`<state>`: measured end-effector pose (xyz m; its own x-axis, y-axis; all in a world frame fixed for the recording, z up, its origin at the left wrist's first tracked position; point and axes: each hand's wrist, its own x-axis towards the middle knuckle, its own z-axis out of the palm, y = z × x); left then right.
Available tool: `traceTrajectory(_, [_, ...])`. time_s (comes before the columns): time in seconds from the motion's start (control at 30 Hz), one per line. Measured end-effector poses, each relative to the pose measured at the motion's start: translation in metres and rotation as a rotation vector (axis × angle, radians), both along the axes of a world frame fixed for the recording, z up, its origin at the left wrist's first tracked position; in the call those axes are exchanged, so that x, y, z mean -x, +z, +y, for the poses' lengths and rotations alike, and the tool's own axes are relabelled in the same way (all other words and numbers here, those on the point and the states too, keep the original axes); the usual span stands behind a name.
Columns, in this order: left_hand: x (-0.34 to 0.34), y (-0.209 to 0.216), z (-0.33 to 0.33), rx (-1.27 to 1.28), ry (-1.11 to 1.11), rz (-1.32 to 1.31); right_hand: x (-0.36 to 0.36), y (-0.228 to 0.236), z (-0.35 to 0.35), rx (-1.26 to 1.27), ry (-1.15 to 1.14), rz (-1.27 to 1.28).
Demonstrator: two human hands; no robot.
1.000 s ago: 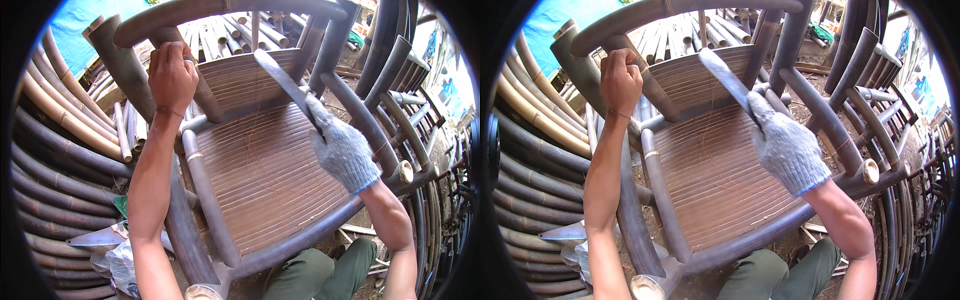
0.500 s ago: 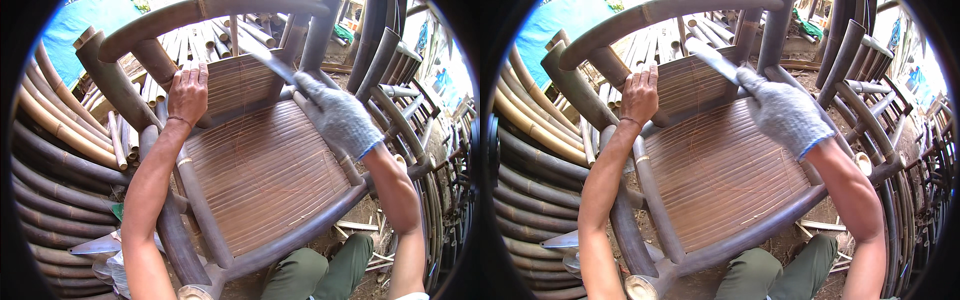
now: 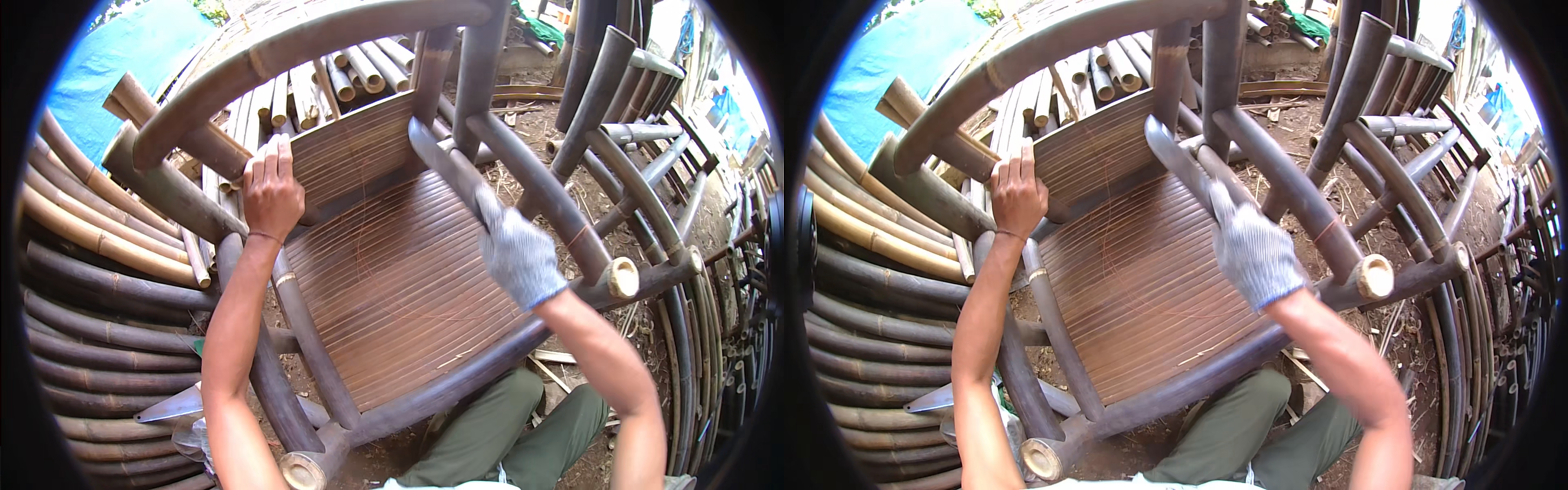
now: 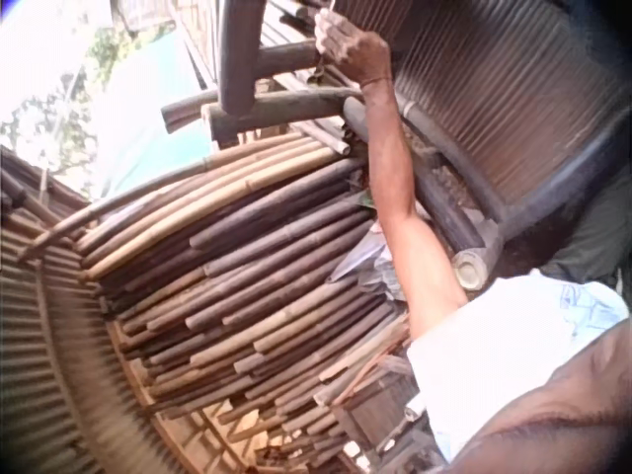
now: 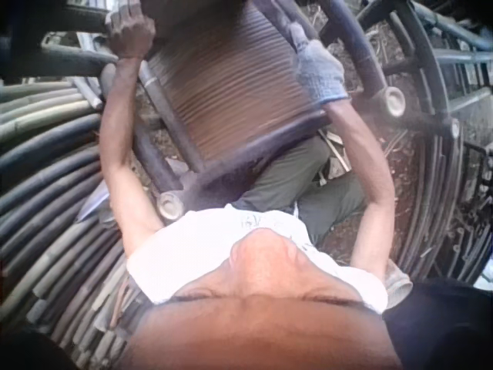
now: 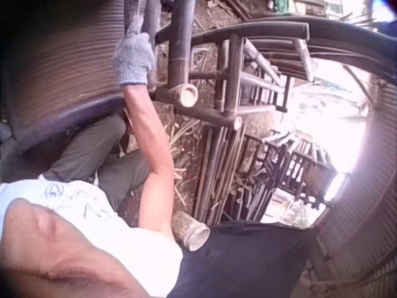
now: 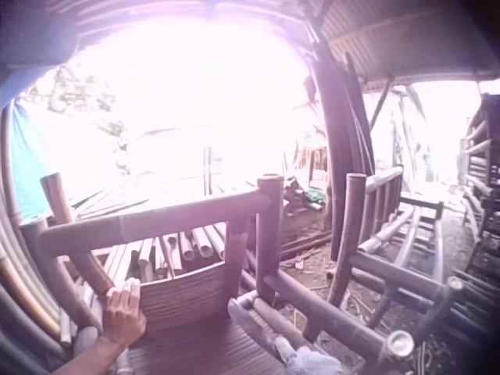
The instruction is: The person constructs a bamboo chair by weaving thin strips of bamboo through the frame and using a knife to shave and trim bamboo pieces.
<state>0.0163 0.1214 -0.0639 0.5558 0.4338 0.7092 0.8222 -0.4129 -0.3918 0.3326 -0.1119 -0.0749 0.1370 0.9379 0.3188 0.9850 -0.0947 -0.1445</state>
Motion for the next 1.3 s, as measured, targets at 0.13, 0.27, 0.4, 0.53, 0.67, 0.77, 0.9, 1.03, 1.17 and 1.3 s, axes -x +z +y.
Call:
traceTrajectory(0.13, [-0.004, 0.007, 0.0, -0.004, -0.045, -0.025, -0.018, -0.036, -0.048, 0.194, -0.088, -0.122])
traceTrajectory(0.27, [-0.034, 0.003, -0.01, 0.069, -0.221, 0.135, -0.046, -0.075, -0.055, 0.282, -0.196, -0.125])
traceTrajectory(0.4, [-0.084, -0.01, -0.007, 0.128, -0.461, 0.502, -0.044, -0.074, -0.056, 0.362, -0.282, -0.04])
traceTrajectory(0.53, [-0.095, 0.004, 0.007, 0.098, -0.34, 0.798, 0.001, -0.037, -0.038, -0.058, -0.096, 0.135])
traceTrajectory(0.67, [-0.116, 0.02, -0.05, 0.773, -0.557, 0.64, 0.029, -0.007, 0.01, -0.167, 0.178, 0.649])
traceTrajectory(0.77, [-0.113, 0.063, -0.096, 0.526, -0.877, 0.106, 0.052, 0.027, 0.01, 0.094, 0.356, 1.485])
traceTrajectory(0.9, [-0.054, 0.107, -0.062, 0.513, -0.637, -0.468, 0.057, 0.082, -0.059, 0.105, 0.112, 1.278])
traceTrajectory(1.03, [0.002, 0.1, 0.008, 0.657, -0.274, -0.701, 0.009, 0.125, -0.056, -0.249, 0.111, 1.036])
traceTrajectory(1.17, [-0.01, 0.067, 0.042, 0.772, -0.314, -0.838, -0.016, 0.144, 0.071, -0.796, 0.127, 0.147])
traceTrajectory(1.3, [-0.048, 0.063, 0.071, 0.994, -0.465, -1.169, 0.023, 0.124, 0.213, -0.402, -0.104, -0.098])
